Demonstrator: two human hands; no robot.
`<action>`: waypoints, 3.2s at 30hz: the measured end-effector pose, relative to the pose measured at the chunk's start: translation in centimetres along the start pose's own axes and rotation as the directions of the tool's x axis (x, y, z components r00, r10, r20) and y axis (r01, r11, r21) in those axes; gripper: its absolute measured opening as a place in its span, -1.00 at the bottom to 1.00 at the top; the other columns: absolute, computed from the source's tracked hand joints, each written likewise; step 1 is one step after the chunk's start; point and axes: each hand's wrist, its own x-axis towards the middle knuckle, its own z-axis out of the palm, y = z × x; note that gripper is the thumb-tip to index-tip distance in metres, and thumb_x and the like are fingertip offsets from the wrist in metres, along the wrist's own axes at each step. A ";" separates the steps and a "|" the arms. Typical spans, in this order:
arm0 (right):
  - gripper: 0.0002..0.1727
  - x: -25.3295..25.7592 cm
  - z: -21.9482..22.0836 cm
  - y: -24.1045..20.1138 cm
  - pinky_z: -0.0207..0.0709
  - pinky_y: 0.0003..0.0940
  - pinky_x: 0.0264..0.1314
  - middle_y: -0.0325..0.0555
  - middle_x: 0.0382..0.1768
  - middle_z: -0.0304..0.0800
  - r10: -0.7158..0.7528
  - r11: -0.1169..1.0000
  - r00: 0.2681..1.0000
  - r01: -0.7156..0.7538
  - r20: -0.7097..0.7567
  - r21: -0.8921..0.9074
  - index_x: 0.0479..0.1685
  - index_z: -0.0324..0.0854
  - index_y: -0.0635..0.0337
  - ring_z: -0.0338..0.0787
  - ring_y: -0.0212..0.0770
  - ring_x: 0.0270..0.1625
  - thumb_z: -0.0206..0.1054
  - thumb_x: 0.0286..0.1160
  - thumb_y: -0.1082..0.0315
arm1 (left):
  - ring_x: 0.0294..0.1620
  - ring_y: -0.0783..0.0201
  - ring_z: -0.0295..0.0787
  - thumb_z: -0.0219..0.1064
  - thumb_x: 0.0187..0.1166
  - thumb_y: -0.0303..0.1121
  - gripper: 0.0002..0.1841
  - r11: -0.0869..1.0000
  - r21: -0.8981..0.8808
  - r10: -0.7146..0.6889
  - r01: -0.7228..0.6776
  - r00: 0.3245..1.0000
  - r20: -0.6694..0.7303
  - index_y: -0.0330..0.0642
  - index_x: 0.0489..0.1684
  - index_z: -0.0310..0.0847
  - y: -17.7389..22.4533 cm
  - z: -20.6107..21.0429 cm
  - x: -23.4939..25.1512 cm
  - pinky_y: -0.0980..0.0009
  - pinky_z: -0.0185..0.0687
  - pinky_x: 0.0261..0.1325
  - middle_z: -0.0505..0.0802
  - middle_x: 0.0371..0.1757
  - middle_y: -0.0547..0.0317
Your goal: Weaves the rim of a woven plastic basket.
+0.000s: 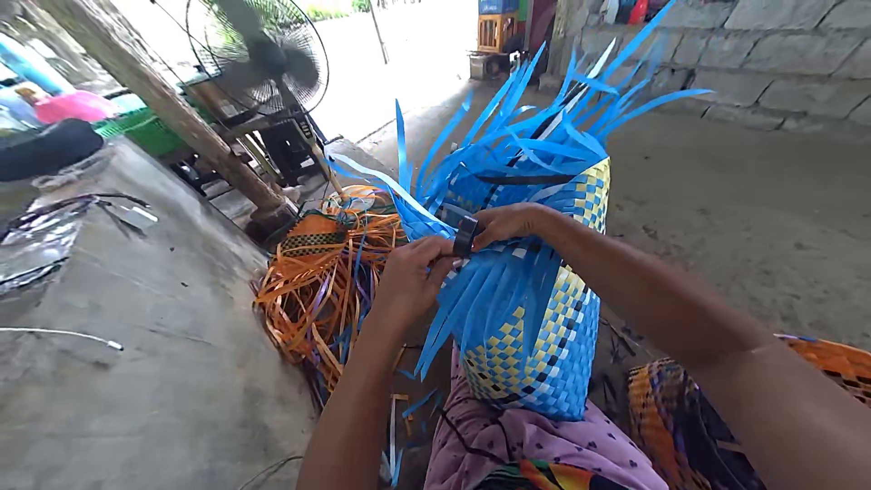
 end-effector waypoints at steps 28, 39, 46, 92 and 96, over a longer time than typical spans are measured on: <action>-0.68 0.0 -0.7 1.2 0.53 -0.08 0.34 0.21 0.09 0.75 -0.148 0.951 0.971 0.087 -0.188 -0.297 0.23 0.60 0.44 0.73 -0.04 0.16 0.38 0.60 0.42 | -0.12 -0.17 0.83 0.21 0.73 -0.22 -0.61 0.921 0.225 -0.351 0.319 0.929 0.117 -0.44 -0.31 0.73 -1.7 3.6 -4.1 -0.11 0.66 0.03 0.84 -0.28 -0.22; -0.43 -1.6 -1.8 3.8 0.62 0.18 0.18 0.08 -0.02 0.84 -0.294 0.873 0.865 0.071 -0.406 -0.482 0.26 0.65 0.18 0.82 0.05 0.08 0.61 0.34 0.05 | -0.06 -0.14 0.76 0.13 0.81 -0.17 -0.57 0.688 0.186 -0.725 0.702 0.678 0.123 -0.43 -0.17 0.74 -9.8 2.5 -17.9 -0.17 0.58 0.16 0.80 -0.20 -0.22; -0.22 -1.2 1.6 1.6 0.49 0.29 0.44 -0.06 0.38 0.75 -0.555 0.745 0.729 0.222 -0.400 -0.630 0.62 0.51 -0.04 0.74 0.05 0.37 0.64 0.25 0.29 | -0.11 0.25 0.91 -0.17 0.71 0.37 -0.17 0.541 -0.806 -0.463 0.241 0.885 -0.047 -0.16 0.69 0.26 -3.0 1.4 -6.4 0.27 0.83 0.11 0.92 -0.08 0.15; -0.20 -2.7 0.3 -2.8 0.60 -0.34 -0.11 -0.04 -0.24 0.82 -0.238 0.970 0.919 0.208 -0.314 -0.126 0.85 0.10 0.10 0.71 -0.33 -0.27 0.13 0.50 0.64 | -0.26 0.21 0.84 0.19 0.79 -0.33 -0.73 0.959 -0.001 -0.281 0.282 0.954 0.102 -0.38 0.07 0.69 0.8 -3.9 9.8 0.19 0.78 -0.02 0.86 -0.21 -0.05; -0.27 -2.0 -0.8 0.0 0.63 -0.55 -0.13 -0.35 -0.25 0.79 -0.275 0.961 0.891 0.246 -0.362 -0.125 0.69 0.33 -0.01 0.71 -0.59 -0.25 0.21 0.38 0.52 | 0.04 0.02 0.85 0.26 0.72 -0.40 -0.75 0.980 0.140 -0.166 0.144 0.973 0.160 -0.38 0.12 0.74 1.2 -3.0 10.1 0.03 0.68 0.22 0.89 -0.04 -0.14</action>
